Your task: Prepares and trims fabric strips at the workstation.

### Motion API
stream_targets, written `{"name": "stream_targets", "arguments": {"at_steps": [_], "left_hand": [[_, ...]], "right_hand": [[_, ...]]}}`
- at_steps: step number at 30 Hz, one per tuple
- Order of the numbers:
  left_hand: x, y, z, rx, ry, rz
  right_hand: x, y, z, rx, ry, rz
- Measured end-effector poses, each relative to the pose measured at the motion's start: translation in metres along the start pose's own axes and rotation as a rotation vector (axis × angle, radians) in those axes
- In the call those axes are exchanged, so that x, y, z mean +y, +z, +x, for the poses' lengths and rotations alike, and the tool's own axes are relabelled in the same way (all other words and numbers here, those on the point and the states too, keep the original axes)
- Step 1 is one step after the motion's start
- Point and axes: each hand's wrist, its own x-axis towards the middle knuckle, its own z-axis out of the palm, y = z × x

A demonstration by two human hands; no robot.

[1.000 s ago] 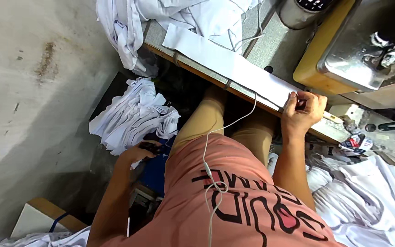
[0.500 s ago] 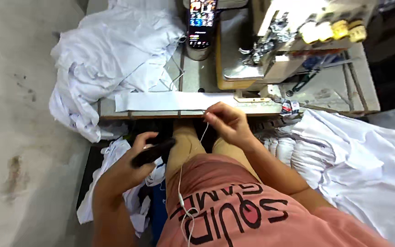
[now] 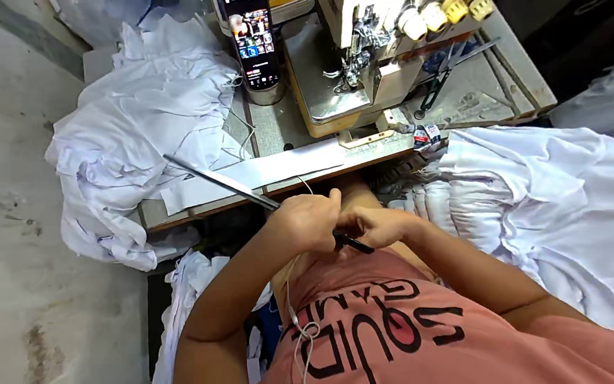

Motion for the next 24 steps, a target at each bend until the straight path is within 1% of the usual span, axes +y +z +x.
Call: {"name": "stream_targets", "arguments": {"at_steps": [2, 3, 4, 6, 7, 8, 9, 10, 12, 14, 17, 20, 22, 24], "left_hand": [[0.003, 0.002, 0.007, 0.026, 0.062, 0.077], [0.002, 0.008, 0.009, 0.093, 0.116, 0.112], [-0.003, 0.016, 0.008, 0.228, 0.208, 0.117], [-0.025, 0.033, -0.001, 0.575, 0.458, 0.068], [-0.04, 0.039, -0.01, 0.716, 0.563, 0.01], [-0.055, 0.044, -0.018, 0.828, 0.614, -0.085], [-0.071, 0.05, -0.025, 0.919, 0.594, -0.187], [-0.085, 0.055, -0.026, 1.002, 0.508, -0.257], [-0.1, 0.065, -0.003, 1.156, 0.296, -0.341], [-0.098, 0.073, 0.034, 1.244, 0.171, -0.392], [-0.083, 0.086, 0.083, 1.327, 0.144, -0.4], [-0.078, 0.097, 0.111, 1.31, 0.043, -0.336], [-0.079, 0.102, 0.12, 1.277, -0.017, -0.316], [-0.081, 0.106, 0.124, 1.261, -0.042, -0.312]], "right_hand": [[0.001, 0.012, 0.005, 0.101, 0.035, 0.024], [0.003, 0.018, 0.005, 0.179, 0.019, 0.006], [0.006, 0.022, 0.004, 0.259, 0.001, -0.011], [0.012, 0.022, -0.002, 0.372, 0.003, 0.008], [0.016, 0.021, -0.008, 0.41, 0.021, 0.037], [0.018, 0.02, -0.015, 0.446, 0.046, 0.072], [0.02, 0.018, -0.022, 0.481, 0.069, 0.097], [0.022, 0.016, -0.028, 0.52, 0.092, 0.117], [0.029, 0.015, -0.039, 0.57, 0.089, 0.151], [0.035, 0.016, -0.044, 0.586, 0.061, 0.18], [0.039, 0.021, -0.045, 0.592, 0.056, 0.203], [0.044, 0.024, -0.047, 0.606, 0.105, 0.18], [0.049, 0.022, -0.051, 0.604, 0.162, 0.148], [0.054, 0.017, -0.052, 0.595, 0.224, 0.128]]}}
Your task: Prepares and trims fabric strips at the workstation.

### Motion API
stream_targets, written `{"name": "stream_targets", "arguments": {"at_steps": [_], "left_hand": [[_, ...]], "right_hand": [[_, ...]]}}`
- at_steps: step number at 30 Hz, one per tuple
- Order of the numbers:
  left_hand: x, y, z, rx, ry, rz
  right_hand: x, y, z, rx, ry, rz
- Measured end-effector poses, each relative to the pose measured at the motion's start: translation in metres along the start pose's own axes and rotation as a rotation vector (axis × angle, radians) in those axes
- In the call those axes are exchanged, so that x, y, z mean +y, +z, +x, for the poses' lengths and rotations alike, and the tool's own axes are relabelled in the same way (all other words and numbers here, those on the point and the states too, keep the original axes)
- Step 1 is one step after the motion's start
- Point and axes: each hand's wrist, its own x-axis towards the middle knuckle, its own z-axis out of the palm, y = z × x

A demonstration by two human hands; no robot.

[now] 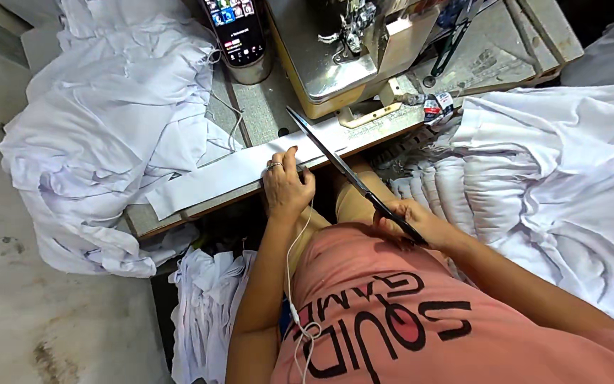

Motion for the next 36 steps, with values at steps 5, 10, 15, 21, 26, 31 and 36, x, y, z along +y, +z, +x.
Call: {"name": "stream_targets", "arguments": {"at_steps": [5, 10, 15, 21, 26, 31, 36], "left_hand": [[0.001, 0.004, 0.002, 0.034, -0.014, -0.014], [0.002, 0.0, 0.006, 0.036, -0.067, 0.004], [-0.004, -0.022, 0.001, -0.069, -0.162, 0.026], [-0.011, -0.025, -0.002, -0.068, -0.027, 0.096], [-0.017, -0.02, 0.005, -0.12, 0.114, 0.209], [-0.011, -0.028, 0.016, -0.156, 0.217, 0.36], [-0.006, -0.028, 0.023, -0.183, 0.288, 0.473]], "right_hand": [[0.013, -0.007, 0.017, 0.015, 0.091, -0.03], [0.018, -0.008, 0.026, 0.006, 0.11, -0.02], [0.02, -0.007, 0.027, 0.012, 0.102, -0.004], [0.019, -0.004, 0.029, 0.015, 0.08, -0.035], [0.021, -0.002, 0.029, 0.029, 0.049, -0.045], [0.023, 0.002, 0.027, 0.101, 0.055, -0.036], [0.023, 0.007, 0.023, 0.192, 0.007, -0.161]]}}
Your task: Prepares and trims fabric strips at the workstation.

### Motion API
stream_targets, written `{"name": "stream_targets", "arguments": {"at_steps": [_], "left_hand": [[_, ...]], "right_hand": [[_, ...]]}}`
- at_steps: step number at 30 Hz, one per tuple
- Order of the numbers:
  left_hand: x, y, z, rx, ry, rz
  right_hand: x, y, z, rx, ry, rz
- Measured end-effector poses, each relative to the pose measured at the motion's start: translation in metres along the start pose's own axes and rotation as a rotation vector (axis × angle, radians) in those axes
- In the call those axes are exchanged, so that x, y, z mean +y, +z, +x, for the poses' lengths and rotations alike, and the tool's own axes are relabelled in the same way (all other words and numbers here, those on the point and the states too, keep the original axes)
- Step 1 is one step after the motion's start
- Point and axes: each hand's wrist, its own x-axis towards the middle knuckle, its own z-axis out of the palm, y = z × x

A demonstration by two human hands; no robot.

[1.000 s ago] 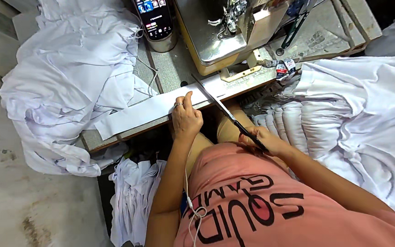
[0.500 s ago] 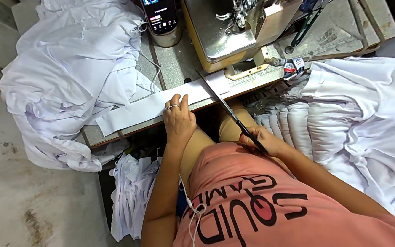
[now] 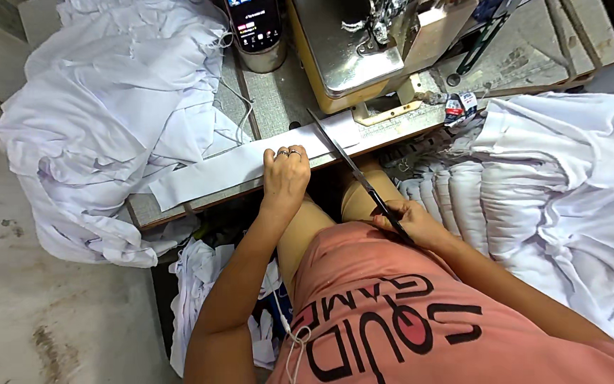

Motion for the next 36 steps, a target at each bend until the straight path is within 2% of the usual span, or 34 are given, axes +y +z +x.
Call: {"name": "stream_targets", "arguments": {"at_steps": [3, 9, 12, 14, 17, 21, 36], "left_hand": [[0.0, 0.003, 0.002, 0.023, 0.033, 0.032], [-0.021, 0.009, 0.01, 0.08, 0.087, -0.144], [-0.037, -0.002, 0.022, -0.094, 0.011, -0.367], [-0.045, -0.009, 0.03, -0.191, -0.04, -0.467], [-0.051, -0.016, 0.039, -0.281, -0.063, -0.521], [-0.054, -0.018, 0.043, -0.307, -0.062, -0.535], [-0.046, -0.014, 0.038, -0.231, -0.081, -0.512]], "right_hand": [[-0.014, -0.003, -0.017, 0.016, 0.014, 0.016], [-0.04, -0.025, -0.067, -0.175, 0.072, 0.199], [-0.039, -0.03, -0.085, -0.317, 0.062, 0.356], [-0.038, -0.028, -0.093, -0.35, 0.091, 0.427], [-0.037, -0.021, -0.1, -0.357, 0.172, 0.485], [-0.034, -0.011, -0.1, -0.351, 0.25, 0.489], [-0.037, -0.002, -0.094, -0.339, 0.238, 0.415]]}}
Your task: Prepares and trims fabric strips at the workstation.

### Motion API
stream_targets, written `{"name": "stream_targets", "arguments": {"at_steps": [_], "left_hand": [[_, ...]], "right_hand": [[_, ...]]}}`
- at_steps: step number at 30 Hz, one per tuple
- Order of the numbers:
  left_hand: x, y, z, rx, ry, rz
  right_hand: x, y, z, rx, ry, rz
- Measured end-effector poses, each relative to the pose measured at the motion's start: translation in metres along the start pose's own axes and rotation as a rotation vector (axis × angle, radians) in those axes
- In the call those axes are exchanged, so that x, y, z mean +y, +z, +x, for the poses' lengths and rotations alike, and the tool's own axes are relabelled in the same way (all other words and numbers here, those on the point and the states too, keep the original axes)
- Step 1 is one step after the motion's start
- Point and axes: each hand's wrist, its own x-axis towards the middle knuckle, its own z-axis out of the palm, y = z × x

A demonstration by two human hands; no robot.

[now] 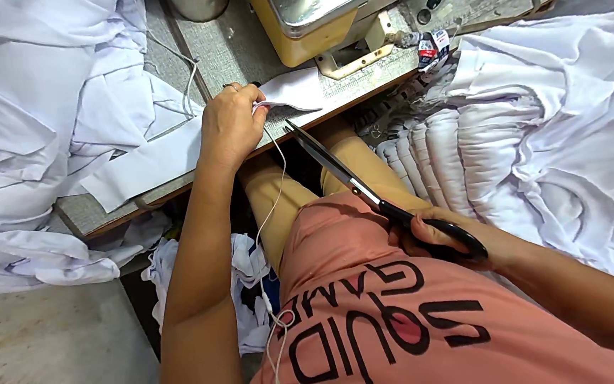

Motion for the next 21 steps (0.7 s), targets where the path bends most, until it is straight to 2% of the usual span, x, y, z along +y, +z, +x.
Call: {"name": "stream_targets", "arguments": {"at_steps": [9, 17, 21], "left_hand": [[0.004, 0.008, -0.002, 0.032, 0.04, 0.083], [-0.003, 0.025, -0.004, 0.15, 0.236, 0.075], [-0.006, 0.027, -0.004, 0.161, 0.251, 0.064]], "right_hand": [[0.0, 0.005, -0.003, 0.074, -0.001, -0.003], [0.002, 0.007, -0.004, 0.099, -0.036, 0.009], [0.001, 0.006, -0.002, 0.074, -0.023, 0.002]]}}
